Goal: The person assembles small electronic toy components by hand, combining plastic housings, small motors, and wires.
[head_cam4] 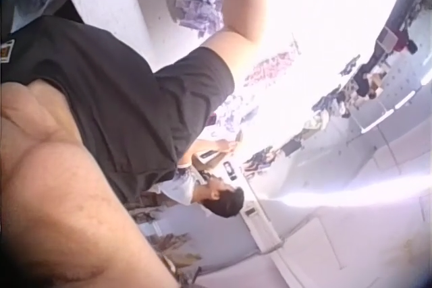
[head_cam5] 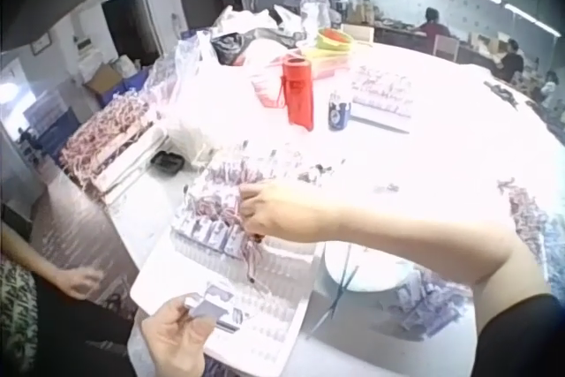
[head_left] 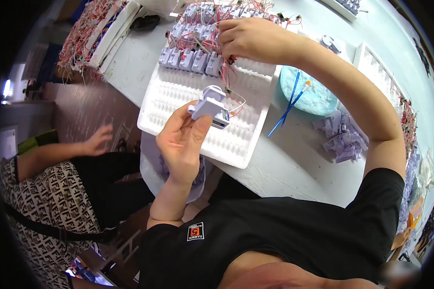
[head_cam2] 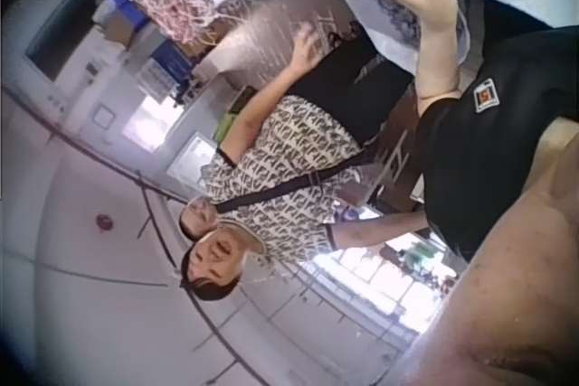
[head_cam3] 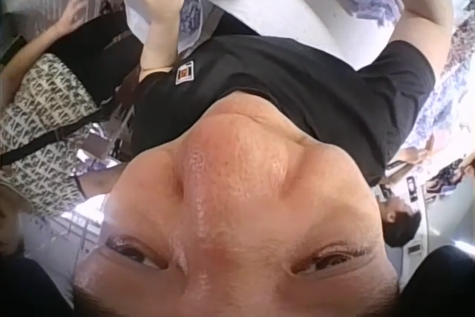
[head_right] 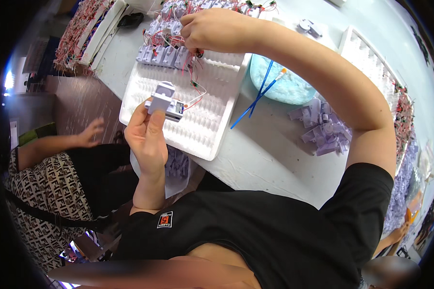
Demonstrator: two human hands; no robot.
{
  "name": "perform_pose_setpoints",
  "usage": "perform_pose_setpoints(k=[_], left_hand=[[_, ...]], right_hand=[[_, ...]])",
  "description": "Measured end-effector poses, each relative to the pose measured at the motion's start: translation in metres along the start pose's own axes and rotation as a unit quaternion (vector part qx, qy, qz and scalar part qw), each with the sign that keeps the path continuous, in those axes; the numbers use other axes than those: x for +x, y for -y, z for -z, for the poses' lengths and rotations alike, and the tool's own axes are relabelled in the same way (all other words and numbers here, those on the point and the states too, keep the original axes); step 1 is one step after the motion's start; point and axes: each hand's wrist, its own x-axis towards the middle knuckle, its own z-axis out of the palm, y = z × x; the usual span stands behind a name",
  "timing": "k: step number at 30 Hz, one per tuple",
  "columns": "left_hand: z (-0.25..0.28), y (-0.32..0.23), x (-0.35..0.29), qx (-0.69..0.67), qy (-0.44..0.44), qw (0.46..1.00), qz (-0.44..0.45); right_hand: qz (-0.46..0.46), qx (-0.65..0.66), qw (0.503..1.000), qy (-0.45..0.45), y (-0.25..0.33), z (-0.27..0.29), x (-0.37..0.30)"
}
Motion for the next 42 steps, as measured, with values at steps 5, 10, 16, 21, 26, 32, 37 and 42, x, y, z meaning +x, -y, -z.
perform_pose_setpoints(k=[5, 10, 16, 21, 26, 32, 37, 42], left_hand=[[-0.001, 0.008, -0.006, 0.010, -0.002, 1.000, 0.002], [0.006, 0.016, -0.006, 0.000, -0.002, 1.000, 0.016], [0.000, 0.019, -0.010, -0.020, -0.004, 1.000, 0.021], [-0.007, 0.016, -0.001, 0.018, 0.005, 0.999, 0.029], [0.007, 0.000, 0.010, 0.083, -0.023, 0.996, 0.005], [0.008, 0.005, 0.026, 0.142, 0.005, 0.990, -0.009], [0.002, -0.004, 0.031, 0.103, 0.007, 0.995, -0.008], [0.005, -0.011, 0.023, 0.099, -0.020, 0.995, 0.008]], right_hand=[[0.047, -0.034, 0.998, -0.031, -0.008, -0.006, -0.006], [0.005, -0.016, 0.998, 0.054, -0.008, -0.012, -0.007], [0.037, -0.024, 0.999, 0.024, -0.007, -0.019, -0.006], [0.020, -0.034, 0.999, 0.010, -0.010, -0.013, -0.008], [0.049, 0.012, 0.998, 0.031, -0.006, -0.008, 0.021], [-0.155, -0.007, 0.987, 0.035, -0.007, 0.020, -0.034], [-0.189, 0.064, 0.979, 0.026, 0.024, 0.038, -0.019], [-0.182, 0.077, 0.980, 0.026, 0.030, 0.045, -0.009]])
